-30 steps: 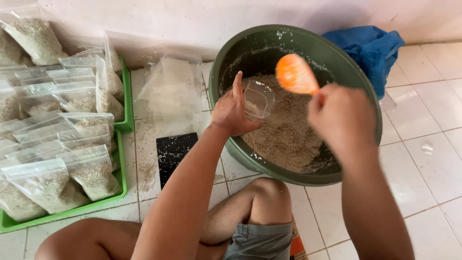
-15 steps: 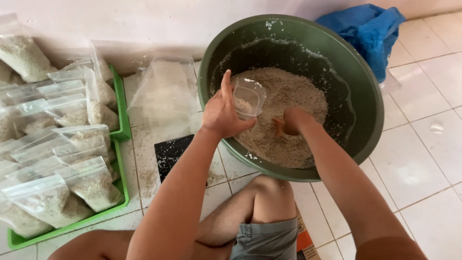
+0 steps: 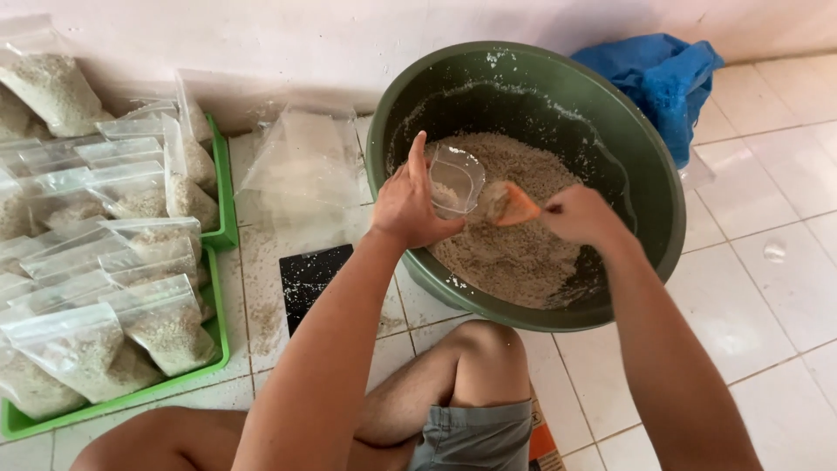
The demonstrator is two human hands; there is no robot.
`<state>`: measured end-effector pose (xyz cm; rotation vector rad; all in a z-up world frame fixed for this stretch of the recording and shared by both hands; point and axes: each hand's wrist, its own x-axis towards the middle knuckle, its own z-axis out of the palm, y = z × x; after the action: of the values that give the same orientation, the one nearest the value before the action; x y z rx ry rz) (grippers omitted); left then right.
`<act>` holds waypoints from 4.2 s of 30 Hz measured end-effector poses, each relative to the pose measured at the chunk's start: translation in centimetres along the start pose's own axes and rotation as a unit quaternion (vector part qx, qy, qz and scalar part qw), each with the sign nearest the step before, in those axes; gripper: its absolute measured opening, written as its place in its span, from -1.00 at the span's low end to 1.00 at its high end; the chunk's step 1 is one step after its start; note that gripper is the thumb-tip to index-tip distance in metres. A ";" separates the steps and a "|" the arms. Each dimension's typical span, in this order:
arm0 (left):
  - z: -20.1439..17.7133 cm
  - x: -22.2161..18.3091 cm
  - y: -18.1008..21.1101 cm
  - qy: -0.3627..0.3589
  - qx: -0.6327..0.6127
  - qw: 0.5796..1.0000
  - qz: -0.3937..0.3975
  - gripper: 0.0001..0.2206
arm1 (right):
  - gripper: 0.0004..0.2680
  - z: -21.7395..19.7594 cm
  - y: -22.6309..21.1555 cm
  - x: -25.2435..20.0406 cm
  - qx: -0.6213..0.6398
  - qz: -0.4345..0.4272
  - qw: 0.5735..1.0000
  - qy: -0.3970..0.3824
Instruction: Scooping grain from a large tub into small plastic bags, weighing them on a scale, and organizing them in a tray.
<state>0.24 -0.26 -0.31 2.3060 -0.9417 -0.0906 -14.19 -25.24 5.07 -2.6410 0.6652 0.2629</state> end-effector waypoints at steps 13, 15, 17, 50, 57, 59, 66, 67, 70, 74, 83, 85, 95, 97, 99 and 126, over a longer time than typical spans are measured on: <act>-0.7 -0.4 0.6 0.023 0.043 0.998 0.039 0.23 | -0.86 -7.0 -11.4 -10.2 -0.006 -0.075 0.978 0.195; -0.2 -0.1 0.3 -0.006 -0.004 1.000 -0.003 0.26 | -0.86 -5.9 -11.6 -10.1 -0.041 -0.196 0.953 0.228; -0.1 -0.1 0.2 -0.004 -0.010 1.000 0.001 0.26 | -0.86 -4.4 -11.3 -9.6 -0.133 -0.177 0.942 0.253; -0.5 -0.3 0.1 0.008 -0.011 1.000 0.016 0.23 | -0.72 5.5 1.3 5.4 0.035 -0.020 0.997 -0.060; -0.2 -0.2 0.1 0.002 -0.010 1.000 0.006 0.27 | -0.79 -2.9 -4.3 -4.0 0.067 -0.017 0.994 0.083; -0.3 -0.1 0.1 0.002 -0.012 1.000 0.006 0.27 | -0.81 -4.4 -5.6 -5.8 0.069 -0.027 0.991 0.115; 0.2 0.1 -0.1 0.007 -0.002 1.000 0.008 0.28 | -0.88 -5.7 -9.8 -9.4 0.049 -0.105 0.965 0.235; 0.0 0.0 0.1 0.008 -0.003 1.000 0.007 0.28 | -0.88 -5.4 -10.3 -9.6 0.048 -0.106 0.965 0.234; -0.3 -0.2 0.3 0.010 -0.003 1.000 0.008 0.26 | -0.87 -4.1 -11.5 -10.0 -0.006 -0.187 0.944 0.271; 0.0 -0.1 0.3 0.013 -0.003 1.000 0.010 0.25 | -0.85 -1.9 -11.7 -10.0 -0.170 -0.222 0.900 0.335; -0.1 -0.4 0.1 0.025 -0.026 0.999 0.029 0.22 | -0.91 -2.9 -9.6 -9.2 -0.232 -0.178 0.868 0.401; -0.1 -0.4 0.1 0.022 -0.018 0.999 0.029 0.23 | -0.91 -3.0 -8.4 -7.8 -0.195 -0.161 0.889 0.380; -0.1 -0.1 -0.1 0.009 -0.025 1.000 0.016 0.27 | -0.75 5.2 -3.7 -2.0 -0.087 0.054 0.984 -0.149; -0.2 -0.3 0.1 0.008 -0.024 1.000 0.014 0.27 | -0.73 2.9 -6.4 -4.1 -0.052 0.039 0.983 -0.171; -0.7 -0.5 0.2 0.018 -0.034 0.999 0.025 0.22 | -0.81 -0.9 -10.7 -6.9 0.042 -0.021 0.995 -0.085; -5.6 -12.7 -5.1 0.243 -0.250 0.937 -0.016 -0.63 | -0.94 -2.5 -8.0 -4.8 0.048 -0.337 0.825 0.450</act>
<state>-4.51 13.74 -0.99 1.7493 -0.5457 0.1990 -14.24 -17.92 11.31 -2.5868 -0.0783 -1.2368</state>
